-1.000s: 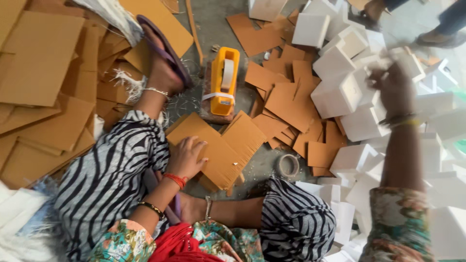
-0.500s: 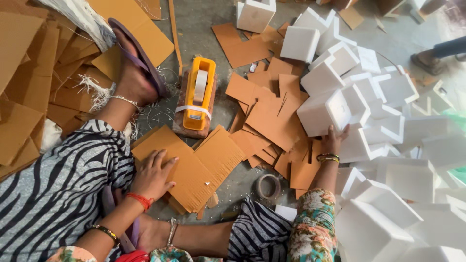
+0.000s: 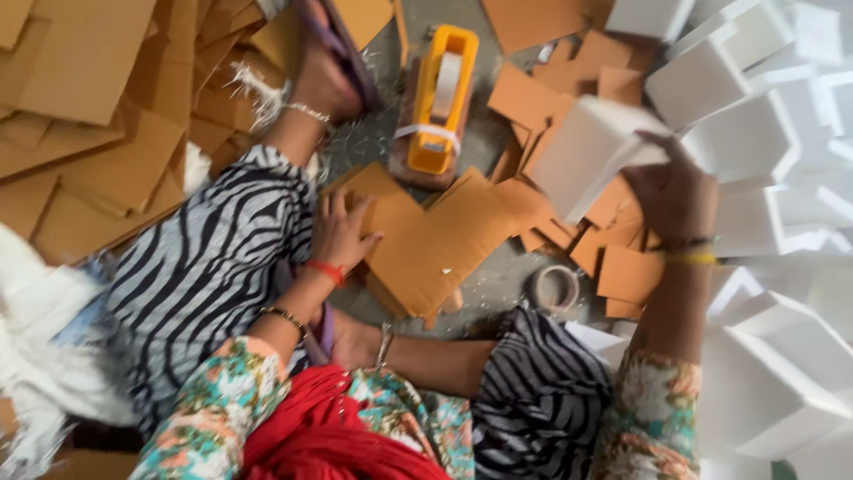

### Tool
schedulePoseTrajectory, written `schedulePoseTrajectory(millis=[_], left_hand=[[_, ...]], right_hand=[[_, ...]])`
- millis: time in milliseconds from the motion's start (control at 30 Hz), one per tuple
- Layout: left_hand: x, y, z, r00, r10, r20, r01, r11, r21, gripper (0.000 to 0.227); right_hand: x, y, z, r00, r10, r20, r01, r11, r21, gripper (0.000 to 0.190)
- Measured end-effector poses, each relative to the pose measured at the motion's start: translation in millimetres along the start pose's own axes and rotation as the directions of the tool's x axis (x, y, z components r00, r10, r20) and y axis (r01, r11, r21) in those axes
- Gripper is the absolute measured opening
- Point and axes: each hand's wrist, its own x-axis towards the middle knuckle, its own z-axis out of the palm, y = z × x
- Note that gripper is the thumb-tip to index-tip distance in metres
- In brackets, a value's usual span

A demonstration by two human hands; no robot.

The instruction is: The person sits on the floor and assembles small cardboard boxes by inserting white foam inserts into the cardboard structure. They use a handheld tape dispenser to secure the seams of the boxes. The person repeatedly picks up foam pieces and cardboard, folds the cardboard around the foam, and tapes the edges to form a finished box.

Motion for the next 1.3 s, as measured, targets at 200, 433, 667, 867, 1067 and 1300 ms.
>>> schedulePoseTrajectory(millis=[200,433,667,867,1067,1300], left_hand=[[-5,-5,1,0.998,-0.036,-0.046,0.037,0.999,0.037,0.106],[-2,-7,5,0.994,-0.100,-0.036,0.100,0.995,0.014,0.106],[-2,-4,8,0.990,-0.131,-0.043,0.130,0.991,-0.023,0.105],[1,-9,20,0.990,-0.130,-0.045,0.129,0.991,-0.024,0.109],[1,-4,16,0.988,-0.148,-0.047,0.149,0.989,0.007,0.111],[12,1,-19,0.983,-0.148,-0.110,0.143,0.988,-0.051,0.076]], right_hand=[[-61,-138,52,0.987,-0.095,0.131,0.123,0.965,-0.231,0.040],[-61,-132,126,0.952,-0.299,0.061,0.305,0.944,-0.127,0.047],[-51,-103,110,0.943,0.236,0.235,-0.217,0.970,-0.105,0.067],[-68,-93,125,0.790,-0.314,0.526,0.381,0.924,-0.021,0.070],[-76,-105,131,0.883,-0.086,0.462,0.153,0.982,-0.110,0.073],[-92,-137,154,0.936,-0.158,0.313,0.213,0.966,-0.148,0.071]])
